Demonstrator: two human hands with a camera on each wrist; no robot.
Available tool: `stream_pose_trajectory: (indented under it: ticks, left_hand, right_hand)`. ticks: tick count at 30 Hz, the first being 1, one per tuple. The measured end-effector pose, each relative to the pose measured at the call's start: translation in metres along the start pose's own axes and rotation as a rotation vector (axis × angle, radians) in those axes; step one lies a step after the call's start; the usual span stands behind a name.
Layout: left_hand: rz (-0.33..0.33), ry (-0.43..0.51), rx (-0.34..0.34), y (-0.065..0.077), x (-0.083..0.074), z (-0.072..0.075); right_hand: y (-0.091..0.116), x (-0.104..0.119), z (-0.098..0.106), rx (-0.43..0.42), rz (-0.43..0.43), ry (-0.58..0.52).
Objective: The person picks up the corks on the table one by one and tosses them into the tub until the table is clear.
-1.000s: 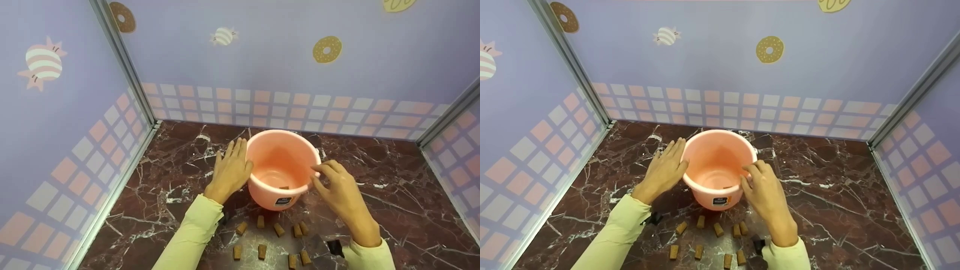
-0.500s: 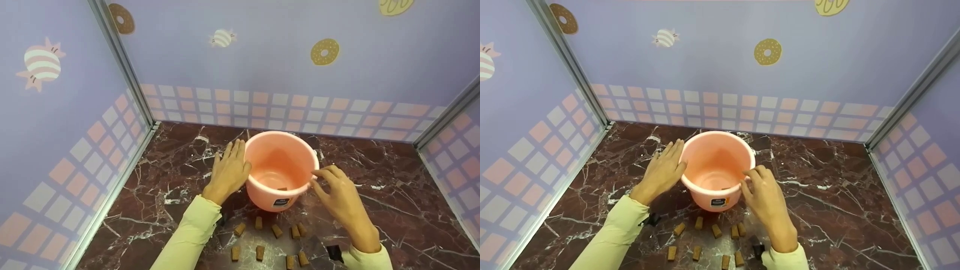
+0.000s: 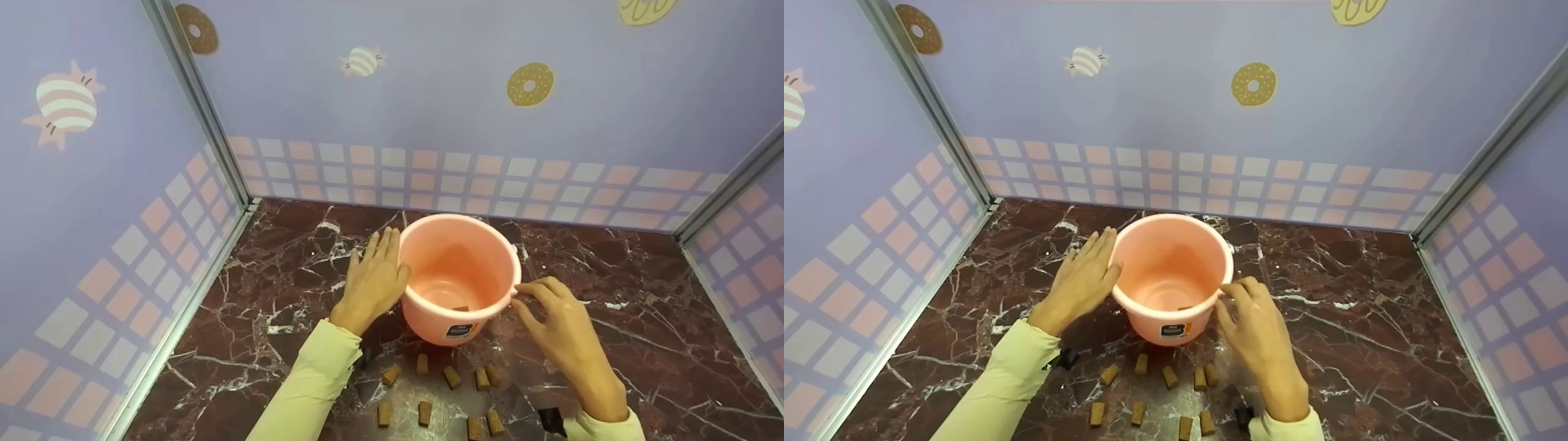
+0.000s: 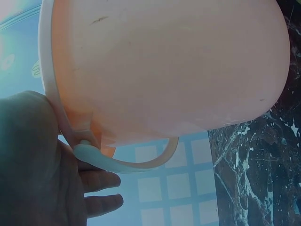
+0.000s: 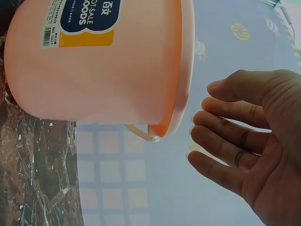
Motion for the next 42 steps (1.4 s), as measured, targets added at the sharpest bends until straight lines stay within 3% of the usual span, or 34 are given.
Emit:
stream_pose_trajectory:
  ticks: [22, 42]
  left_hand:
    - [-0.003, 0.001, -0.003, 0.001, 0.000, 0.000]
    - [-0.007, 0.006, -0.020, 0.001, 0.000, 0.001]
  right_hand:
    - [0.016, -0.012, -0.004, 0.033, -0.087, 0.008]
    - [0.027, -0.015, -0.010, 0.047, -0.081, -0.004]
Point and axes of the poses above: each hand's wrist, its own y-axis away from the middle knuckle, its own z-axis out of the back of the hand, x = y × z, the point moved 8 cm from there along -y, towards the middle knuckle, and after that the axes turned 2 degrees about -y, right-handed, at the moved point
